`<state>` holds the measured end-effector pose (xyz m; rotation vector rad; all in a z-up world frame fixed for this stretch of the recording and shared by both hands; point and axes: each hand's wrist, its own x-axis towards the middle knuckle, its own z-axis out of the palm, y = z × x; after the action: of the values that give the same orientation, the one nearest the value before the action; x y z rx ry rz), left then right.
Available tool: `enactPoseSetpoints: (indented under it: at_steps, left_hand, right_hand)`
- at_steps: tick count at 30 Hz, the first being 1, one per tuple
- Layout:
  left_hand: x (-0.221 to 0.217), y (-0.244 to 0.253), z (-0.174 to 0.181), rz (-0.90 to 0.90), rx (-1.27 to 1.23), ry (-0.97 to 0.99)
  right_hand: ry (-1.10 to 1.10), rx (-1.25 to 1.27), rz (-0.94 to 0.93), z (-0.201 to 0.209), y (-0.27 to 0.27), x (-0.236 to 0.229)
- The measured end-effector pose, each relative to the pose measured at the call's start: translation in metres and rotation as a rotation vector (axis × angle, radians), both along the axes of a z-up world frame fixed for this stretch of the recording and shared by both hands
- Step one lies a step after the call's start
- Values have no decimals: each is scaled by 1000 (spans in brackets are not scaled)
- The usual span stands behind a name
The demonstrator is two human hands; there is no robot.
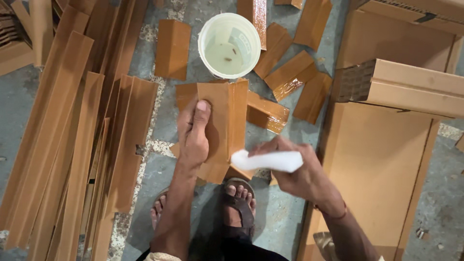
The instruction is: The person applies glue from a white bottle onto small rectangular wooden pieces one at a time. After applying glue, the person places the pieces into a cardboard box.
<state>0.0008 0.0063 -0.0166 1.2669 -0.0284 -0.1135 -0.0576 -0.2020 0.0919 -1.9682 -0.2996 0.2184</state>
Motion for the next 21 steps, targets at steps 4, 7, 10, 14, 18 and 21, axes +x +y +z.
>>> enactPoseSetpoints:
  at_steps: [4, 7, 10, 14, 18, 21]
  left_hand:
    - [2, -4, 4, -1, -98, 29]
    - [2, -9, 0, -28, -155, 24]
    - [-3, -11, -6, -37, -191, 46]
    - [-5, -6, -16, 62, -149, 83]
    - [-7, 2, -23, 94, -267, 79]
    - [0, 1, -21, 90, -227, 39]
  right_hand:
    - [57, 109, -38, 5, -18, 0]
    - [15, 184, -266, 6, -33, 26]
    - [-143, 91, -257, 1, -37, 55]
    - [-96, 111, -154, 1, -28, 58]
    - [-106, 73, 33, -2, -18, 19]
    - [-72, 29, 58, -2, -20, 1]
